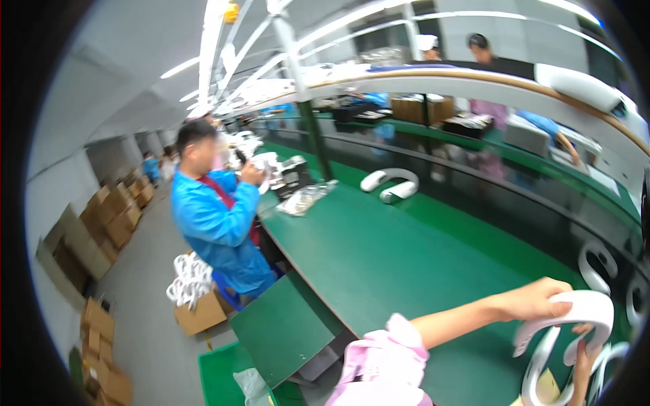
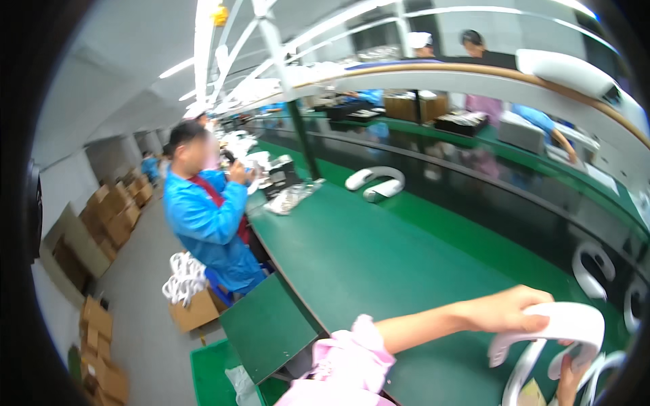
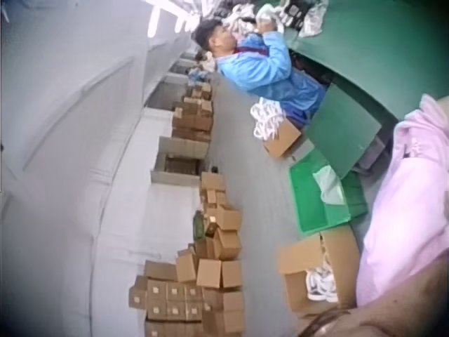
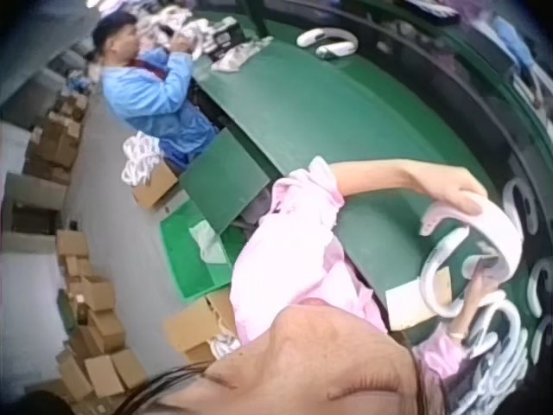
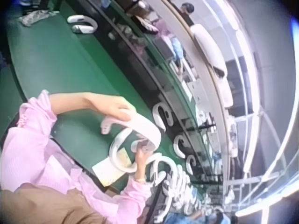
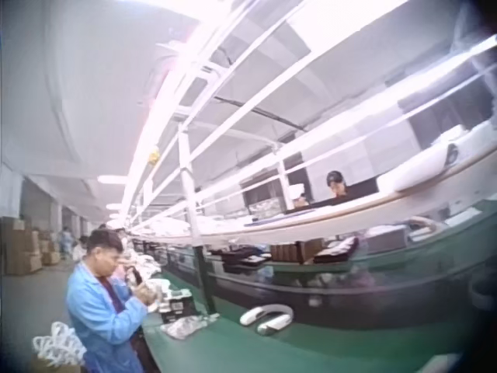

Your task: Inspecting and assembling white plastic neck fans at an industrial assembly line workstation.

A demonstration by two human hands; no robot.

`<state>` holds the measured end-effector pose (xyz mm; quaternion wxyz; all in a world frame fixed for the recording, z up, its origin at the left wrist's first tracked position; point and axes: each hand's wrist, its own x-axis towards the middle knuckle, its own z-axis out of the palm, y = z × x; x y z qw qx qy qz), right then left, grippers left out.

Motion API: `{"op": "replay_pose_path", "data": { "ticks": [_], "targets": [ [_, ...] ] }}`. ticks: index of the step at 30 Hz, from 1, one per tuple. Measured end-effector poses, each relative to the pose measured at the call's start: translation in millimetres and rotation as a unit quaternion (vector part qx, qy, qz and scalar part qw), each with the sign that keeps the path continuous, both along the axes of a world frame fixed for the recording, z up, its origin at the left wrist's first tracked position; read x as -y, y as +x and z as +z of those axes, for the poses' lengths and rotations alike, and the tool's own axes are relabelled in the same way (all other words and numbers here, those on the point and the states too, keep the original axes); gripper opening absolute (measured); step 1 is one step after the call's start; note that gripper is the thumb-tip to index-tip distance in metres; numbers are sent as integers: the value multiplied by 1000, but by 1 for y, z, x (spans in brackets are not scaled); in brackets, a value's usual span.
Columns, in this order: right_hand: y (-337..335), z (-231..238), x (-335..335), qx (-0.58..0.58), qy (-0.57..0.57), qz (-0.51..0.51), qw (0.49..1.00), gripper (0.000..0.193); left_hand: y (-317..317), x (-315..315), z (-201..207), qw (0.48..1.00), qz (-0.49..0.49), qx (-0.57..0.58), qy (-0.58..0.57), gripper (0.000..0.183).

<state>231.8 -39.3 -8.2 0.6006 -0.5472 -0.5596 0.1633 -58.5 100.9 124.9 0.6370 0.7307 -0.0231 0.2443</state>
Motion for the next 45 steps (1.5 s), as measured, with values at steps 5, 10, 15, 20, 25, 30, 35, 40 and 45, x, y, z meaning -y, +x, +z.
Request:
{"op": "replay_pose_path", "data": {
  "ticks": [5, 10, 15, 20, 25, 30, 35, 40, 45],
  "targets": [
    [-114, 47, 43, -271, -94, 70, 955, 55, -49, 42, -23, 948, -127, 52, -288, 61],
    [-150, 47, 50, -506, -127, 167, 836, 55, -71, 92, -32, 930, -7, 69, -362, 57],
    [-152, 42, 68, -501, -149, 156, 838, 56, -61, 104, -30, 944, 61, 46, -322, 54],
    [-160, 42, 74, -480, -157, 133, 853, 53, -67, 108, -34, 943, 93, 27, -318, 50],
    [-157, 44, 73, -482, -172, 99, 854, 49, -54, 106, -43, 914, 94, 58, -390, 47],
    [-156, 38, 63, -511, -201, 127, 826, 48, -35, 111, -27, 899, 119, 71, -416, 42],
    [-157, 41, 59, -507, -259, 68, 819, 45, -13, 116, -2, 899, 165, 28, -405, 41],
    [-153, 33, 55, -527, -254, 103, 805, 41, -7, 115, 9, 911, 161, -6, -380, 45],
    [-151, 31, 55, -540, -252, 104, 796, 40, -4, 114, 7, 916, 158, -16, -369, 45]
  ]
}}
